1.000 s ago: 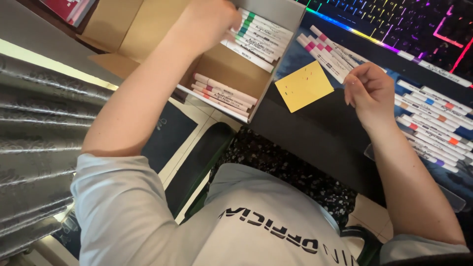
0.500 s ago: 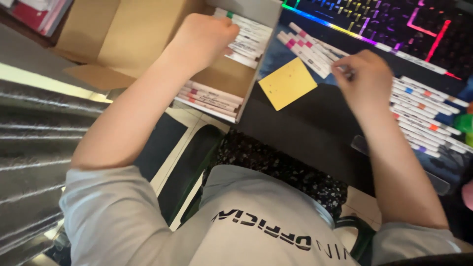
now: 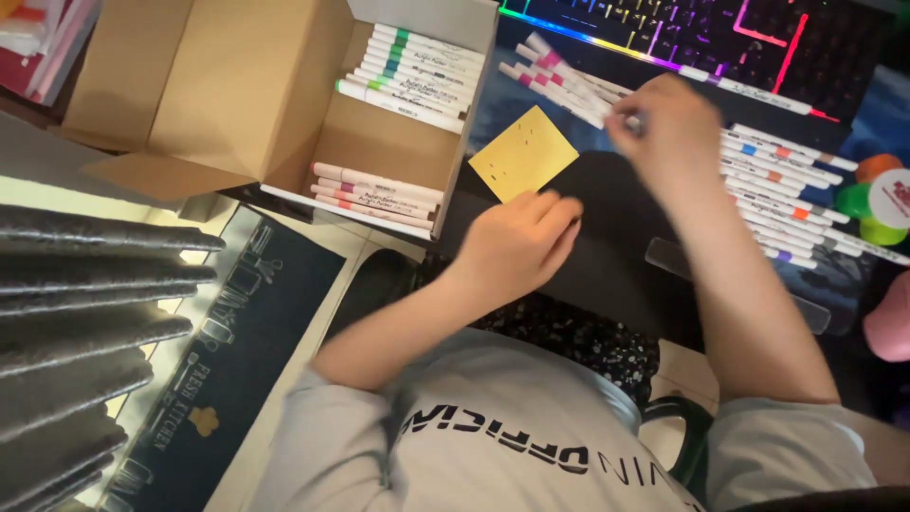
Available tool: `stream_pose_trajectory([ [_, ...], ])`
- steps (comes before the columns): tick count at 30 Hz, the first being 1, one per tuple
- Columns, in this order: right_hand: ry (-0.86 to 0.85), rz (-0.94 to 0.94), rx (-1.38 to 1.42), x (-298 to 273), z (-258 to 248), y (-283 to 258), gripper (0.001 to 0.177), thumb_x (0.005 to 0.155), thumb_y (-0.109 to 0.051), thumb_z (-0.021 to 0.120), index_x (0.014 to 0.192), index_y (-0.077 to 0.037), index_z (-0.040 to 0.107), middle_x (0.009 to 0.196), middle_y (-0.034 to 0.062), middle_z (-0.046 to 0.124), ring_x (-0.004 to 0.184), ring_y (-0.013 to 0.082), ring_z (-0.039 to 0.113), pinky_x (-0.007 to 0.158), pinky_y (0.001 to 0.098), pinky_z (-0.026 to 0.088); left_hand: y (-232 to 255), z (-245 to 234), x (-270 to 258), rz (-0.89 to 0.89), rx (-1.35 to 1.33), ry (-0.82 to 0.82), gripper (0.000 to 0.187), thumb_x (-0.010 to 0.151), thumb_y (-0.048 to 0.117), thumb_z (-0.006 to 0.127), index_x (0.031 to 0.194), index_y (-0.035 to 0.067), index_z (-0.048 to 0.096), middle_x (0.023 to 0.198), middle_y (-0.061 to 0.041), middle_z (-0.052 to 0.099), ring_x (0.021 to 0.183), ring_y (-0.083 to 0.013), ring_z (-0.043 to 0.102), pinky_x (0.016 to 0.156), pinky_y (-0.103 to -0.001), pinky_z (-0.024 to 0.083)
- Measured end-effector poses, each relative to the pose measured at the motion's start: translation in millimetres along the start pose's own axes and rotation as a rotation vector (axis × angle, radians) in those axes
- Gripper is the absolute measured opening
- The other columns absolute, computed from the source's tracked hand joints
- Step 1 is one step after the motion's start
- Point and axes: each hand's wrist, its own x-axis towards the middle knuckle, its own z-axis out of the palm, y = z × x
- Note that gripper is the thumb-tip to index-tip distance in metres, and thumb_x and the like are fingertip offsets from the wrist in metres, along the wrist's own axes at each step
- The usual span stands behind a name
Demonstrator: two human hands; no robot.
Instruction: Organizing and testing markers by placing them into a cardboard box and marking a sticky note.
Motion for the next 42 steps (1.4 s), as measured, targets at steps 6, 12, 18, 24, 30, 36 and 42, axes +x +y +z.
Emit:
stream_pose_trajectory([
  [6, -0.106, 0.123, 0.466, -16, -84, 4, 0.006, 0.106, -0.004, 0.080, 0.109, 0.000, 0.077, 0.095, 0.0088, 0.075, 0.071, 0.0174, 0.072, 0.058, 0.0222, 0.052, -8, 51, 20, -0.125, 0.144, 0.144, 0.042, 0.102, 0.004, 0.068, 0.140, 0.007, 0.049, 0.139, -0.015, 0.056, 0.126, -0.0336, 0.063, 0.104, -0.041, 0.056],
  [12, -0.045, -0.064, 0.638, -28, -111, 24, 0.006, 0.111, 0.006, 0.078, 0.114, 0.010, 0.075, 0.096, 0.0193, 0.072, 0.079, 0.0251, 0.073, 0.069, 0.0259, 0.058, -33, 68, 80, -0.238, 0.766, -0.241, 0.070, 0.127, 0.034, 0.082, 0.162, 0.036, 0.022, 0.168, -0.003, 0.018, 0.157, -0.0358, 0.017, 0.133, -0.054, 0.033],
  [18, 0.197, 0.039, 1.132, -18, -50, 72, 0.036, 0.112, -0.041, 0.065, 0.129, -0.010, 0.066, 0.087, 0.0053, 0.065, 0.070, 0.0126, 0.065, 0.066, 0.0217, 0.056, -30, 87, 90, -0.241, -0.008, -0.059, 0.017, 0.094, 0.004, 0.070, 0.102, 0.009, 0.055, 0.088, -0.007, 0.071, 0.065, -0.0260, 0.070, 0.050, -0.030, 0.048],
  [24, 0.113, 0.249, 1.133, -9, -5, 1, 0.029, 0.114, -0.033, 0.052, 0.097, -0.010, 0.056, 0.064, 0.0002, 0.047, 0.052, 0.0079, 0.044, 0.048, 0.0211, 0.034, -27, 74, 100, -0.492, -0.608, -0.461, 0.048, 0.107, 0.029, 0.036, 0.153, 0.017, 0.043, 0.120, -0.015, 0.077, 0.103, -0.0301, 0.072, 0.086, -0.038, 0.053],
  [30, 0.096, 0.296, 1.085, -10, -10, -6, 0.037, 0.117, -0.032, 0.040, 0.091, -0.009, 0.054, 0.059, 0.0023, 0.045, 0.050, 0.0116, 0.044, 0.049, 0.0238, 0.037, -47, 102, 90, -0.507, -1.080, -0.473, 0.038, 0.105, 0.045, 0.035, 0.084, 0.016, 0.044, 0.061, 0.004, 0.038, 0.049, -0.0089, 0.035, 0.043, -0.025, 0.032],
  [36, 0.205, 0.567, 1.008, 2, -22, 16, 0.043, 0.115, -0.038, 0.035, 0.083, -0.017, 0.053, 0.057, -0.0041, 0.044, 0.048, 0.0089, 0.044, 0.045, 0.0232, 0.036, -52, 88, 83, -0.535, -1.498, -0.751, 0.035, 0.107, 0.041, 0.041, 0.079, 0.018, 0.037, 0.065, 0.007, 0.026, 0.050, -0.0069, 0.024, 0.043, -0.021, 0.023],
  [42, 0.434, 0.368, 1.355, -4, -38, 38, 0.038, 0.109, -0.045, 0.041, 0.100, -0.011, 0.054, 0.059, 0.0088, 0.051, 0.048, 0.0162, 0.043, 0.049, 0.0287, 0.035, -3, 38, 80, -0.474, -0.685, -0.581, 0.034, 0.107, 0.033, 0.034, 0.090, 0.008, 0.050, 0.095, -0.011, 0.073, 0.088, -0.0244, 0.070, 0.080, -0.037, 0.051],
])
